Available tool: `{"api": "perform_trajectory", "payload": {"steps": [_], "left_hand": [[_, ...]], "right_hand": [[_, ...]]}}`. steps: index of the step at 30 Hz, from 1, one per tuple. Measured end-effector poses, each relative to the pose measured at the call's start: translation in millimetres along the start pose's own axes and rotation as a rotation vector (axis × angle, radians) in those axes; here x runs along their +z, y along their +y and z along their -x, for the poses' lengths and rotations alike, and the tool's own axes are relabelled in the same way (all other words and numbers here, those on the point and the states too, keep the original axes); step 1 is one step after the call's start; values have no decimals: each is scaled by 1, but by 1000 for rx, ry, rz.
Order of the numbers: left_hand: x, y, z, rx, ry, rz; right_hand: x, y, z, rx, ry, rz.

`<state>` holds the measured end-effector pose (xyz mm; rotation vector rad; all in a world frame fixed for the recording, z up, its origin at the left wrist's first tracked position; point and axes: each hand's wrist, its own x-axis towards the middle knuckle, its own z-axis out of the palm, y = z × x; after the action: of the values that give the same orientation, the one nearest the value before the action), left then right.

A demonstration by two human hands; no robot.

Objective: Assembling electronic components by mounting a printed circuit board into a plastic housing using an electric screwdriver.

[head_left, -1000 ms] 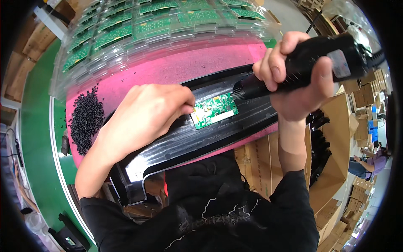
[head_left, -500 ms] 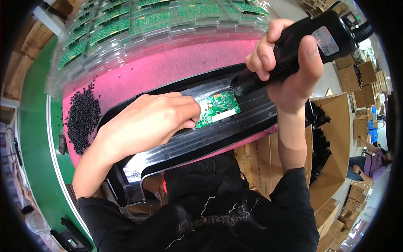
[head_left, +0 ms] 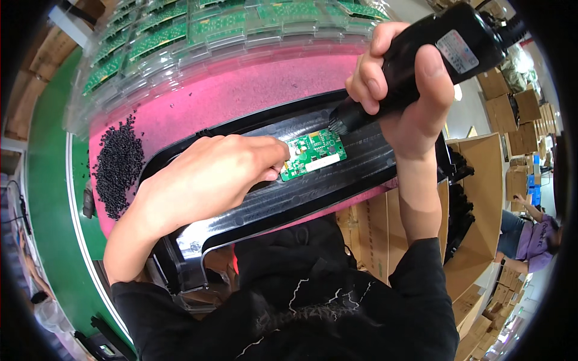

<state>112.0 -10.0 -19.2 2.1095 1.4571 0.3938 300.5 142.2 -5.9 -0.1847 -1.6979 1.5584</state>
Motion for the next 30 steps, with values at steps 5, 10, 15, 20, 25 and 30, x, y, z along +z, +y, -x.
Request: {"api": "perform_trajectory", "payload": {"steps": [5,10,15,20,25,30], "left_hand": [[-3,3,-2,-24,-27,9],[0,2,1,-13,6,11],[0,-7,1,59,61,60],[-6,1,-5,106,295,438],[-5,2,-1,75,361,563],[-6,3,-3,166,422,469]], "right_hand": [[7,-12,-6,70,-135,136],[9,-9,-6,88,-69,61],[10,-19,9,-74,-57,-281],[20,-66,25,-260,-112,-456],[37,-70,29,-380,-106,-420],[41,-66,30,-404,-81,-426]]}}
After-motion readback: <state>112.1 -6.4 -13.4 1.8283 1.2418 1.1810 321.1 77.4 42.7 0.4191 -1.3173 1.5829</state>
